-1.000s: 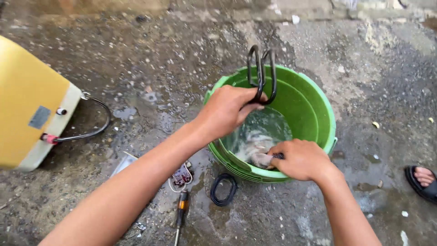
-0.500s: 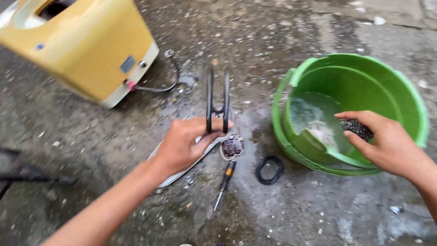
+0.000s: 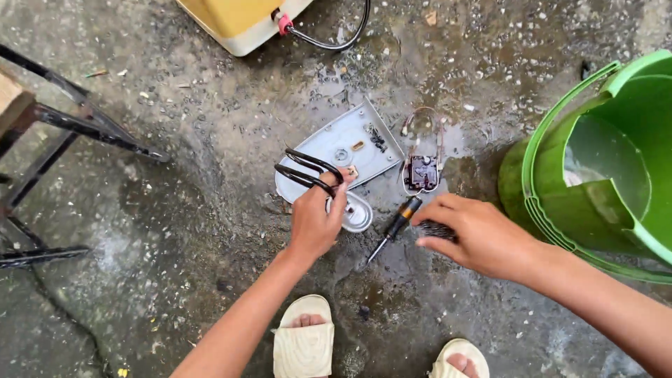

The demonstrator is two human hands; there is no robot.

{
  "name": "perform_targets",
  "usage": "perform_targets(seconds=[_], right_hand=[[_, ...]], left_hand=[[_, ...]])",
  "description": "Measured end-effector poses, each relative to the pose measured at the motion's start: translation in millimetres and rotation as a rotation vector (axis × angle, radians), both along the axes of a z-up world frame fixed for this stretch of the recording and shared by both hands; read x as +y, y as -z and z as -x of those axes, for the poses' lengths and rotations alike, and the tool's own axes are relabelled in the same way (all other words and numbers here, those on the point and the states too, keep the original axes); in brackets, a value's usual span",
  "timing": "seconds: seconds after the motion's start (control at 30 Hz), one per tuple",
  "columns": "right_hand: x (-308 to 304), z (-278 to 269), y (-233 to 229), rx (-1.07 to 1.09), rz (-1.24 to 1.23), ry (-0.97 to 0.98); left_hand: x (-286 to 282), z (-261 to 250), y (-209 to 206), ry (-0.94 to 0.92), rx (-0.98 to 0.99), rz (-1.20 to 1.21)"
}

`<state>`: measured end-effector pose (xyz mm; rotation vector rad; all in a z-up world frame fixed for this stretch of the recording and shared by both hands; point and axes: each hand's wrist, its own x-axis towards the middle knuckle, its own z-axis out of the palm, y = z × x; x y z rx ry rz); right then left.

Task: Cleaning the internal components of a water heater, including the heating element and gasket, using water and a scrubbing pad.

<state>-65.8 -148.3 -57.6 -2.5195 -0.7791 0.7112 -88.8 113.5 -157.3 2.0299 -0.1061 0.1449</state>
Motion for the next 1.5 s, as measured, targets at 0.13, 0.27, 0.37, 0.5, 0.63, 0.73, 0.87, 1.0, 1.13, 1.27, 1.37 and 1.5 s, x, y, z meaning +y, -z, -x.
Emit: perform_targets(seconds=[0.13,0.27,0.37,0.5,0.63,0.73,0.87,1.0,1.13,1.27,1.37,1.5], right_hand=[[17,9,40,0.242,0.112,0.029],[37,9,104,0.317,0.092,0.101],[54,14,124,0.23,-0.036,0.359],[69,49,129,0.2,-0.311,0.867],[73,73,156,0.085,-0.332,0.885],[76,65,168,-0.085,-0.41,0.829],[77,56,187,-0.122,-0.329,0.761],[78,62,239,-0.155,-0.236,0.664],[73,55,230,-0.172,-0.182,0.664],[78,59,231,-0.182,-0.161,0.665],[78,52,236,-0.211,-0.172,0.699],[81,53,241,-0.301,-0.278,0.624]], left_hand=[[-10,8,3,0.069,0.002,0.097],[1,20,15,0.198,0.039,-0.134],[5,31,41,0.205,0.05,-0.204],[-7,35,34,0.14,-0.001,-0.119],[-10,29,38,0.118,-0.055,-0.16],[-8,13,43,0.156,-0.05,-0.098],[-13,8,96,0.175,-0.155,-0.332],[-32,5,103,0.104,0.168,-0.222],[-38,-8,98,0.188,0.201,-0.307],[-36,-18,90,0.351,0.12,-0.523],[-33,-24,93,0.431,0.102,-0.577],[-30,-39,77,0.433,0.146,-0.441]])
